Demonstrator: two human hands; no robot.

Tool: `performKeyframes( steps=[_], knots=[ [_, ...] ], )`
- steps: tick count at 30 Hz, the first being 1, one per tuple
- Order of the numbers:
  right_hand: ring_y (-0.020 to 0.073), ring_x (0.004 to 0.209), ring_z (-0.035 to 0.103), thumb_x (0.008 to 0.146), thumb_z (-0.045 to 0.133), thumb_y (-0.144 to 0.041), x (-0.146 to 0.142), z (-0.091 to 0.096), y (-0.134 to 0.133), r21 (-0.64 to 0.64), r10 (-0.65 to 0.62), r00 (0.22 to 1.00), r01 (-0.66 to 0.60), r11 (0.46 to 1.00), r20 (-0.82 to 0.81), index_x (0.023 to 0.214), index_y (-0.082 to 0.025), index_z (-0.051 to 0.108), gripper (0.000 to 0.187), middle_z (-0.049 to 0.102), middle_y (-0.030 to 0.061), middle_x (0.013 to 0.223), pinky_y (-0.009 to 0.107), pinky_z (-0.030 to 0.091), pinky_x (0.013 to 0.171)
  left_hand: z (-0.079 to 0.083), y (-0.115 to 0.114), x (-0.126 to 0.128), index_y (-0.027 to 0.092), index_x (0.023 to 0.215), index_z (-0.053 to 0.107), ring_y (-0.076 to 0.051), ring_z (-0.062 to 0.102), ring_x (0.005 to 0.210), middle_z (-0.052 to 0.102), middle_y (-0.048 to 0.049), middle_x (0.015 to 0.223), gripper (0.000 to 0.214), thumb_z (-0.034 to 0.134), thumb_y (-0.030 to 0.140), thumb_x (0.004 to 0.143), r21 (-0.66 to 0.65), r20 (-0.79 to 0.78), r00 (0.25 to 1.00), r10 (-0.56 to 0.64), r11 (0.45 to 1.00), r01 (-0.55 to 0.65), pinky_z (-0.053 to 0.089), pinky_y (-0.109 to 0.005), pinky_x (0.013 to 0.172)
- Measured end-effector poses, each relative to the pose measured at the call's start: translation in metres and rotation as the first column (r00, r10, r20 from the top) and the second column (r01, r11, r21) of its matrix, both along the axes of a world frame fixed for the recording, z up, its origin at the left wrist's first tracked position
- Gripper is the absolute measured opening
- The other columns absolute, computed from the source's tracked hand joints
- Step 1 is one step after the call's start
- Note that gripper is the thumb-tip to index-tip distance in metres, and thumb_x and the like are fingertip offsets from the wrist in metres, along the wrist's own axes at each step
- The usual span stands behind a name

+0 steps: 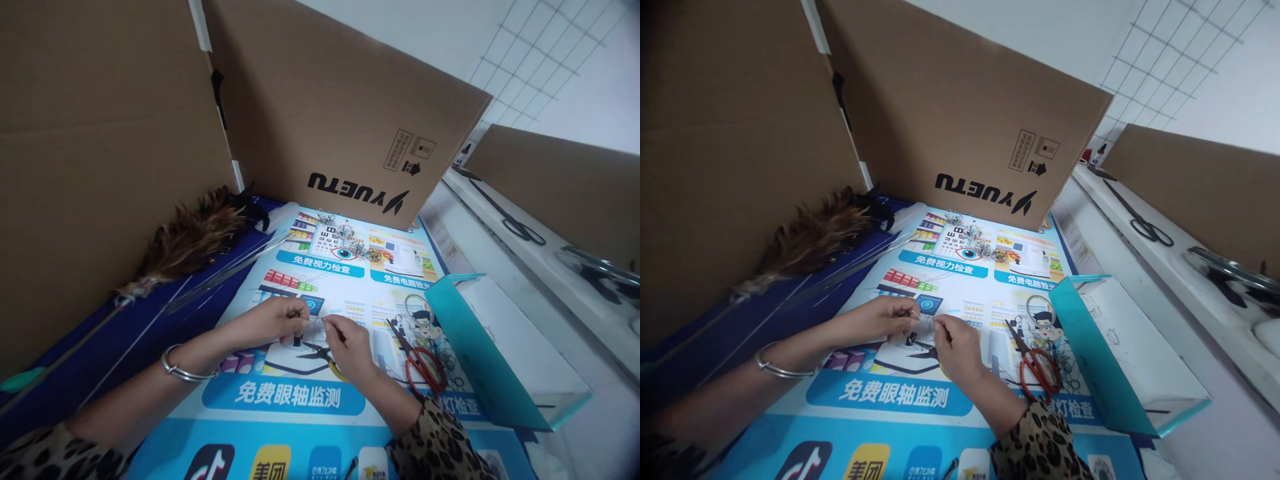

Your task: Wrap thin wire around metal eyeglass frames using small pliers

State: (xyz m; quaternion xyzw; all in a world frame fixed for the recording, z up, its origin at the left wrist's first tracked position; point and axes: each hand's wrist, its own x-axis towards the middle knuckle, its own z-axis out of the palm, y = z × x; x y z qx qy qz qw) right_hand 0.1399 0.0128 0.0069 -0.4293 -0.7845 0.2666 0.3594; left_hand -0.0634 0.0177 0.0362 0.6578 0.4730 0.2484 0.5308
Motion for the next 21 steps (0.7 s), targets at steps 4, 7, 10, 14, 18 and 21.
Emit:
performKeyframes(
  steps=[4,7,10,14,18,21],
  knots=[
    [0.0171,0.087,0.061,0.088,0.044,-0.024,0.001,-0.004,0.001,0.054,0.036,0.996,-0.041,0.998,0.085,0.102,-0.020,0.061,0.023,0.066,0.0047,0.096,0.027,0.047,0.079,0.002,-0.001,0.000,0.020,0.074,0.056,-0.013,0.052,0.048,0.054,0.0034,0.056,0.015,0.049,0.032,0.078,0.027,-0.052,0.998,-0.020,0.999,0.021,0.036,-0.020,0.045],
    [0.0176,0.088,0.061,0.088,0.043,-0.024,0.002,-0.007,0.001,0.081,0.040,0.989,-0.052,0.995,0.145,0.106,-0.020,0.060,0.025,0.066,0.0053,0.097,0.028,0.047,0.079,0.004,-0.001,0.000,0.019,0.076,0.058,-0.013,0.052,0.049,0.056,0.0025,0.055,0.021,0.045,0.035,0.080,0.064,-0.108,0.994,-0.011,0.998,0.018,0.036,-0.020,0.046],
    [0.0177,0.087,0.061,0.088,0.042,-0.025,0.003,-0.008,0.001,0.096,0.035,0.983,-0.053,0.994,0.179,0.107,-0.020,0.060,0.026,0.066,0.0055,0.097,0.028,0.048,0.078,0.006,0.000,0.000,0.018,0.073,0.060,-0.014,0.052,0.055,0.057,0.0015,0.058,0.024,0.044,0.034,0.081,0.164,-0.169,0.986,0.011,0.986,0.017,0.036,-0.020,0.051],
    [0.0177,0.087,0.061,0.089,0.041,-0.026,0.004,-0.009,0.002,0.113,0.029,0.977,-0.053,0.992,0.210,0.109,-0.020,0.059,0.027,0.066,0.0060,0.097,0.029,0.048,0.079,0.005,0.001,0.004,0.016,0.069,0.059,-0.015,0.052,0.064,0.057,0.0010,0.065,0.024,0.044,0.031,0.081,0.263,-0.198,0.977,0.072,0.965,-0.018,0.037,-0.021,0.057],
    [0.0171,0.087,0.061,0.090,0.039,-0.025,0.004,-0.009,0.004,0.126,0.030,0.974,-0.059,0.990,0.223,0.108,-0.020,0.059,0.027,0.066,0.0054,0.097,0.029,0.048,0.080,0.002,0.000,0.009,0.016,0.072,0.058,-0.015,0.052,0.064,0.056,0.0010,0.066,0.025,0.041,0.032,0.082,0.279,-0.201,0.973,0.116,0.959,-0.057,0.037,-0.022,0.058],
    [0.0168,0.087,0.061,0.090,0.039,-0.026,0.004,-0.009,0.004,0.143,0.023,0.975,-0.055,0.988,0.219,0.107,-0.021,0.059,0.026,0.066,0.0051,0.096,0.028,0.048,0.080,-0.001,-0.002,0.012,0.016,0.072,0.055,-0.014,0.050,0.063,0.054,0.0017,0.065,0.025,0.040,0.032,0.083,0.292,-0.179,0.973,0.146,0.952,-0.089,0.036,-0.022,0.057]
  ],
)
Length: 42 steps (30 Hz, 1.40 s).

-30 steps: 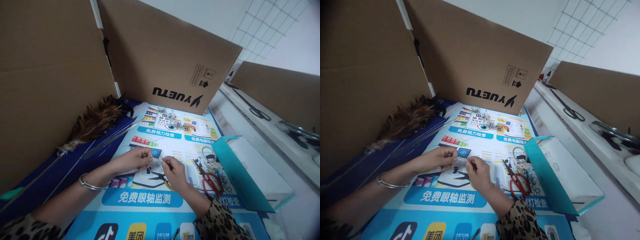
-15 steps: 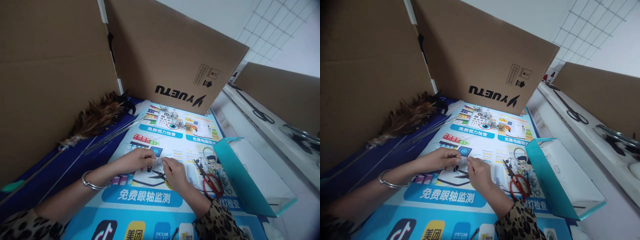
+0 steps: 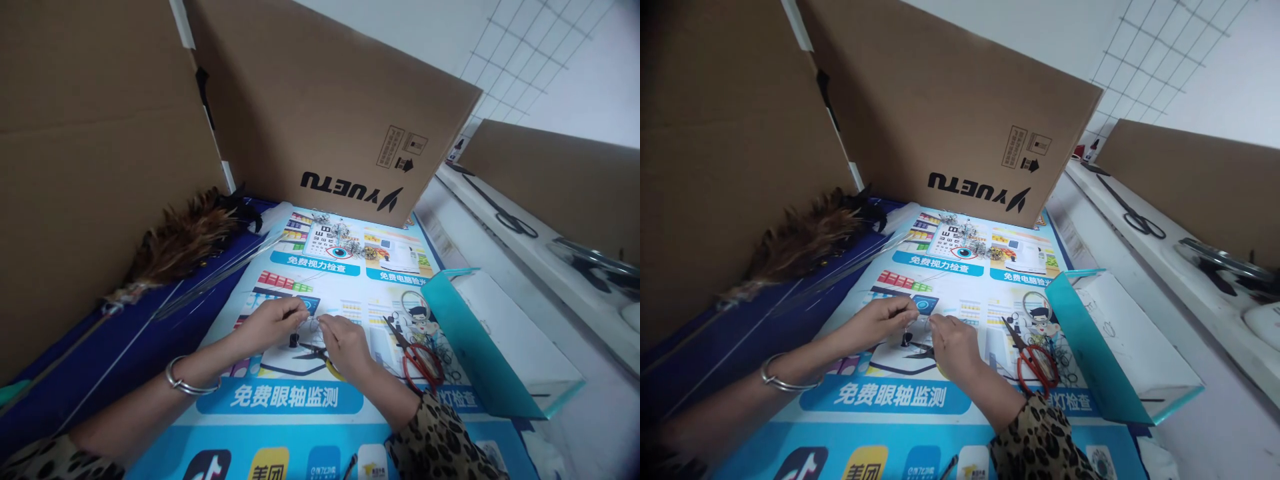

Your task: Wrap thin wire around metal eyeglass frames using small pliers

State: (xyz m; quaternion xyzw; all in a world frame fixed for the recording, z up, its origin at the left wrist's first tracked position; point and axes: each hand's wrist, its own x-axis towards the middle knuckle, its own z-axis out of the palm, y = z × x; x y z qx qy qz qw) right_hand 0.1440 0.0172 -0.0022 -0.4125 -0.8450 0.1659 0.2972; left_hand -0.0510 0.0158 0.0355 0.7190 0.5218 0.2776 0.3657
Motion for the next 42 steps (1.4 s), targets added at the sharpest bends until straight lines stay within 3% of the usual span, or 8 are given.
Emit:
performKeyframes(
  steps=[9,15,20,24,26,33,37,42],
  knots=[
    [0.0171,0.089,0.061,0.089,0.041,-0.024,0.000,0.001,-0.002,-0.015,-0.007,0.999,0.006,1.000,-0.034,0.107,-0.021,0.059,0.026,0.067,0.0057,0.096,0.028,0.048,0.081,-0.010,-0.006,0.009,0.018,0.071,0.052,-0.014,0.048,0.061,0.050,0.0029,0.063,0.024,0.040,0.034,0.085,0.065,0.079,0.990,0.115,0.991,-0.120,0.035,-0.023,0.056],
    [0.0177,0.092,0.060,0.089,0.041,-0.024,-0.001,0.004,-0.003,-0.065,-0.002,0.995,-0.005,0.998,-0.100,0.105,-0.020,0.060,0.025,0.066,0.0055,0.100,0.029,0.046,0.083,-0.013,-0.004,0.009,0.018,0.072,0.051,-0.014,0.048,0.062,0.051,0.0029,0.064,0.023,0.041,0.034,0.085,0.068,0.069,0.991,0.112,0.991,-0.117,0.036,-0.022,0.058],
    [0.0152,0.079,0.062,0.087,0.042,-0.024,-0.003,0.009,-0.003,-0.217,-0.049,0.981,0.008,0.976,-0.187,0.097,-0.021,0.061,0.021,0.066,0.0028,0.088,0.024,0.048,0.070,-0.008,-0.003,0.007,0.018,0.074,0.050,-0.014,0.047,0.063,0.049,0.0030,0.065,0.022,0.039,0.032,0.086,0.050,0.085,0.993,0.077,0.995,-0.081,0.036,-0.022,0.058],
    [0.0095,0.052,0.057,0.085,0.044,-0.026,-0.004,0.007,-0.001,-0.438,-0.122,0.936,-0.037,0.898,-0.329,0.100,-0.021,0.057,0.021,0.063,-0.0020,0.071,0.020,0.046,0.053,-0.005,-0.003,0.005,0.018,0.075,0.051,-0.013,0.045,0.062,0.047,0.0034,0.064,0.022,0.039,0.033,0.086,0.037,0.110,0.993,0.037,0.998,-0.041,0.035,-0.022,0.057],
    [0.0083,0.049,0.054,0.084,0.045,-0.027,-0.004,0.007,0.001,-0.483,-0.140,0.915,-0.067,0.873,-0.379,0.098,-0.020,0.058,0.020,0.061,-0.0024,0.070,0.019,0.045,0.050,-0.006,-0.003,0.005,0.018,0.075,0.051,-0.013,0.045,0.063,0.047,0.0033,0.065,0.022,0.039,0.033,0.086,0.032,0.128,0.991,0.026,0.999,-0.030,0.035,-0.022,0.057],
    [0.0106,0.059,0.055,0.083,0.047,-0.027,-0.002,0.013,0.002,-0.450,-0.146,0.920,-0.037,0.892,-0.364,0.089,-0.019,0.063,0.019,0.061,-0.0013,0.071,0.020,0.045,0.055,-0.011,-0.002,0.003,0.018,0.076,0.049,-0.012,0.045,0.056,0.047,0.0036,0.062,0.026,0.041,0.041,0.085,-0.140,0.303,0.953,-0.011,0.989,0.056,0.037,-0.021,0.053],
    [0.0131,0.070,0.057,0.082,0.048,-0.027,-0.002,0.014,0.001,-0.377,-0.107,0.940,-0.025,0.926,-0.324,0.087,-0.020,0.065,0.019,0.063,0.0010,0.079,0.022,0.046,0.062,-0.015,0.002,0.002,0.017,0.073,0.050,-0.012,0.046,0.058,0.049,0.0024,0.064,0.029,0.043,0.043,0.083,-0.171,0.342,0.940,0.007,0.984,0.055,0.039,-0.022,0.055],
    [0.0093,0.055,0.049,0.078,0.055,-0.030,-0.003,0.009,0.001,-0.388,-0.095,0.951,-0.027,0.921,-0.294,0.095,-0.019,0.063,0.022,0.055,-0.0023,0.065,0.019,0.042,0.053,-0.018,0.005,0.001,0.017,0.072,0.049,-0.012,0.049,0.057,0.050,0.0023,0.066,0.031,0.045,0.046,0.081,-0.242,0.365,0.927,0.088,0.970,0.004,0.041,-0.023,0.056]
  ],
)
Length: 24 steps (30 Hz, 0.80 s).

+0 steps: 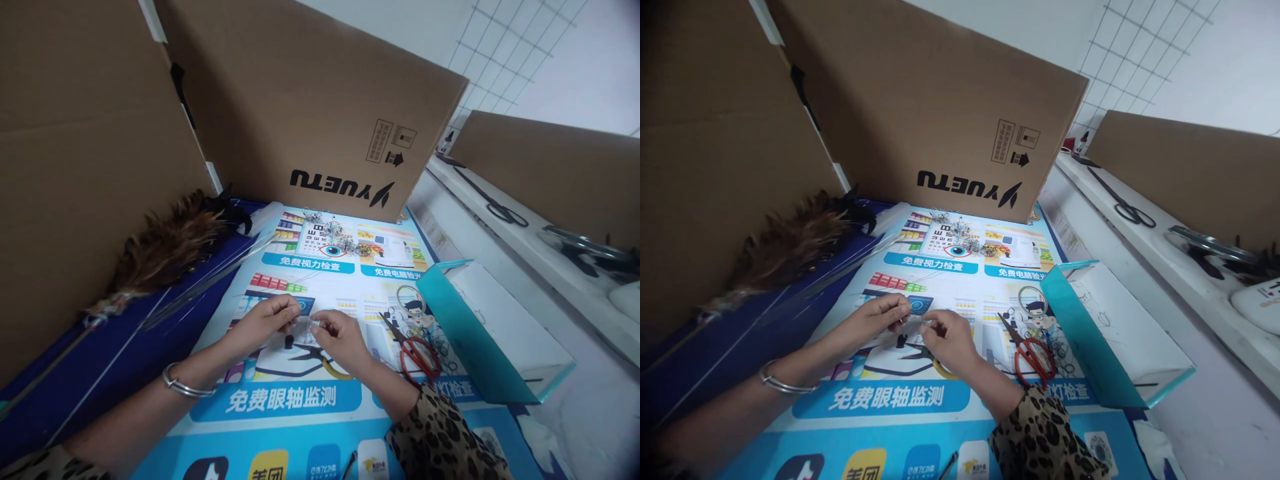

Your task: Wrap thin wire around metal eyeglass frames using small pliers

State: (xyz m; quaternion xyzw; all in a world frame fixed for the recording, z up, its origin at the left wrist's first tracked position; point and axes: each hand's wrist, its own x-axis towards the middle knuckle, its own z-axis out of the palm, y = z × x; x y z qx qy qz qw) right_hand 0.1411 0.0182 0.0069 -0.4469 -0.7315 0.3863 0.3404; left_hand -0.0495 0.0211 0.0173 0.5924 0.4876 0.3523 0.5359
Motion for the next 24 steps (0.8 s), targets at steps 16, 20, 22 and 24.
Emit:
performKeyframes(
  steps=[16,20,22,24],
  knots=[
    [0.0105,0.058,0.052,0.078,0.057,-0.030,0.0010,0.0007,-0.0007,0.164,-0.057,0.980,0.025,0.986,0.193,0.079,-0.022,0.066,0.012,0.059,-0.0025,0.064,0.020,0.039,0.054,-0.0012,-0.0052,0.0052,0.017,0.073,0.051,-0.012,0.049,0.056,0.052,0.0015,0.065,0.031,0.043,0.046,0.082,0.033,-0.024,0.999,-0.025,0.999,0.025,0.040,-0.022,0.054],
    [0.0128,0.067,0.057,0.080,0.055,-0.027,0.0013,0.0028,-0.0012,0.212,-0.030,0.969,-0.024,0.977,0.244,0.078,-0.022,0.065,0.011,0.063,-0.0012,0.070,0.021,0.041,0.060,0.0016,-0.0069,0.0058,0.017,0.074,0.052,-0.013,0.048,0.058,0.050,0.0024,0.061,0.029,0.043,0.043,0.083,0.076,-0.069,0.997,-0.035,0.996,0.040,0.039,-0.022,0.055],
    [0.0137,0.070,0.058,0.081,0.054,-0.026,0.0014,0.0031,-0.0014,0.225,-0.015,0.965,-0.045,0.973,0.261,0.078,-0.023,0.065,0.011,0.064,-0.0008,0.072,0.021,0.042,0.063,0.0013,-0.0074,0.0060,0.017,0.077,0.053,-0.013,0.049,0.058,0.050,0.0026,0.061,0.027,0.044,0.041,0.083,0.066,-0.076,0.995,-0.059,0.996,0.064,0.039,-0.022,0.055],
    [0.0142,0.072,0.058,0.081,0.054,-0.025,0.0015,0.0029,-0.0015,0.235,-0.015,0.961,-0.053,0.971,0.277,0.079,-0.023,0.064,0.011,0.065,-0.0005,0.074,0.022,0.042,0.065,-0.0010,-0.0071,0.0061,0.017,0.078,0.053,-0.013,0.049,0.056,0.050,0.0029,0.061,0.024,0.046,0.039,0.082,0.047,-0.063,0.994,-0.086,0.995,0.089,0.039,-0.022,0.053]
  ],
)
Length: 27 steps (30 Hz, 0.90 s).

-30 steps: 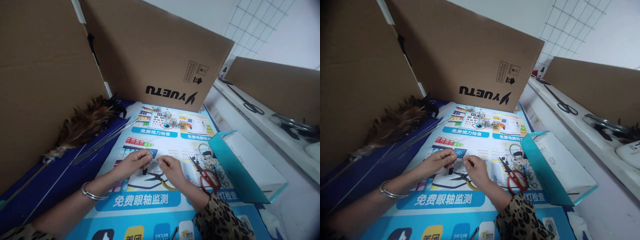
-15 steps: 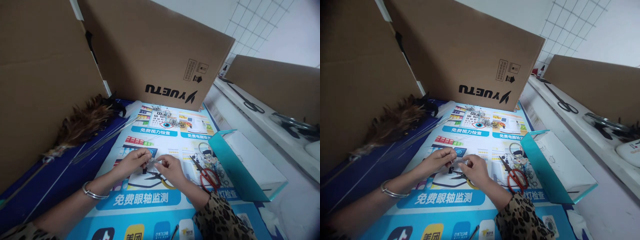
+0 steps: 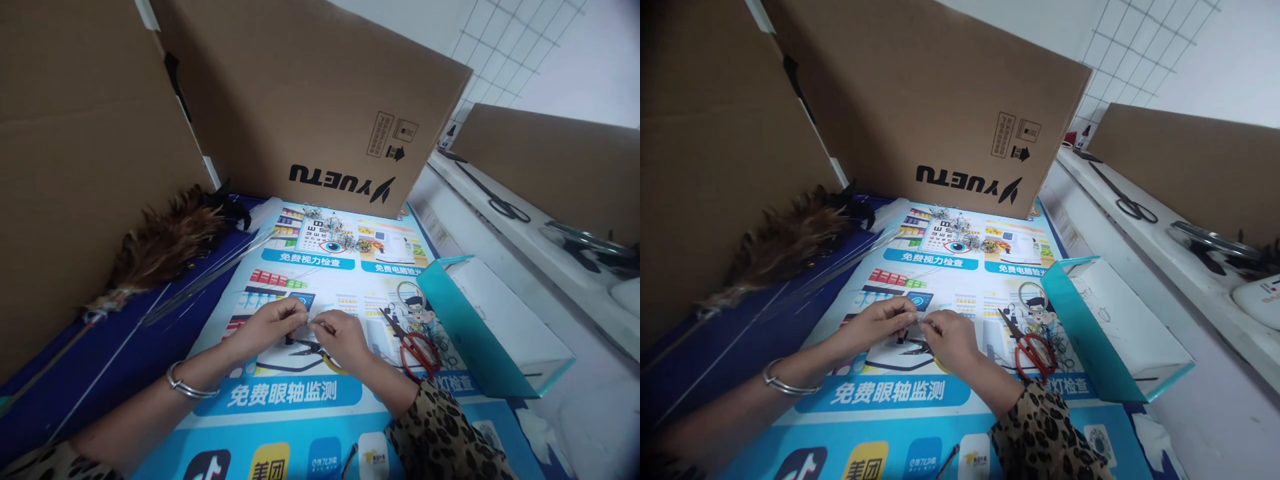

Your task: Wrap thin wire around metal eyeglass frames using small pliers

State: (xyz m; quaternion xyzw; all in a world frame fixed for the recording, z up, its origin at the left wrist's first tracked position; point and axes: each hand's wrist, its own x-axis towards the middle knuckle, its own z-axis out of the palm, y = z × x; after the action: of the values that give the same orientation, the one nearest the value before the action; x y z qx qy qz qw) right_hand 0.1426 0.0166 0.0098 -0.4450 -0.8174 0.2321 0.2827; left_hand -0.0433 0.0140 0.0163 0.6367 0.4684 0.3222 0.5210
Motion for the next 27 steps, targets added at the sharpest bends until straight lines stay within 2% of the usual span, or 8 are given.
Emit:
performKeyframes(
  steps=[6,12,18,24,27],
  knots=[
    [0.0144,0.075,0.058,0.080,0.054,-0.023,-0.0003,-0.0018,-0.0012,0.028,-0.016,0.999,0.015,0.999,0.036,0.082,-0.022,0.063,0.010,0.064,0.0006,0.077,0.022,0.041,0.066,-0.0087,0.0023,0.0004,0.017,0.078,0.052,-0.011,0.048,0.054,0.049,0.0036,0.062,0.015,0.051,0.032,0.080,0.011,0.018,0.999,-0.028,1.000,0.028,0.039,-0.022,0.053],
    [0.0125,0.071,0.055,0.081,0.053,-0.027,0.0005,-0.0011,-0.0020,0.034,-0.063,0.994,0.060,0.998,0.091,0.074,-0.020,0.058,0.011,0.057,0.0007,0.074,0.021,0.038,0.063,-0.0067,0.0006,-0.0008,0.017,0.077,0.052,-0.011,0.048,0.054,0.049,0.0047,0.058,0.013,0.052,0.030,0.080,0.061,-0.017,1.000,-0.015,0.998,0.016,0.039,-0.022,0.053],
    [0.0113,0.070,0.053,0.084,0.050,-0.030,0.0023,0.0003,0.0010,-0.028,0.005,0.995,-0.003,1.000,0.099,0.067,-0.019,0.056,0.021,0.054,-0.0006,0.068,0.020,0.036,0.063,-0.0042,-0.0002,-0.0019,0.016,0.077,0.053,-0.011,0.047,0.056,0.050,0.0045,0.060,0.011,0.052,0.027,0.081,0.114,-0.025,0.999,-0.024,0.993,0.027,0.039,-0.022,0.054],
    [0.0106,0.061,0.050,0.087,0.045,-0.034,0.0037,0.0012,0.0054,-0.139,0.091,0.995,-0.096,0.986,-0.043,0.064,-0.019,0.058,0.031,0.052,-0.0019,0.059,0.020,0.034,0.057,-0.0043,-0.0001,-0.0027,0.016,0.078,0.053,-0.011,0.048,0.057,0.050,0.0037,0.063,0.011,0.051,0.026,0.082,0.139,-0.042,0.999,-0.025,0.990,0.031,0.039,-0.022,0.054],
    [0.0115,0.067,0.053,0.086,0.047,-0.032,0.0037,-0.0014,0.0077,-0.231,0.070,0.976,-0.118,0.966,-0.207,0.078,-0.020,0.064,0.022,0.059,-0.0011,0.070,0.020,0.037,0.061,-0.0029,-0.0003,-0.0034,0.016,0.078,0.053,-0.011,0.048,0.058,0.050,0.0036,0.063,0.011,0.050,0.025,0.082,0.140,-0.042,0.999,-0.030,0.990,0.035,0.039,-0.022,0.054]
  ],
)
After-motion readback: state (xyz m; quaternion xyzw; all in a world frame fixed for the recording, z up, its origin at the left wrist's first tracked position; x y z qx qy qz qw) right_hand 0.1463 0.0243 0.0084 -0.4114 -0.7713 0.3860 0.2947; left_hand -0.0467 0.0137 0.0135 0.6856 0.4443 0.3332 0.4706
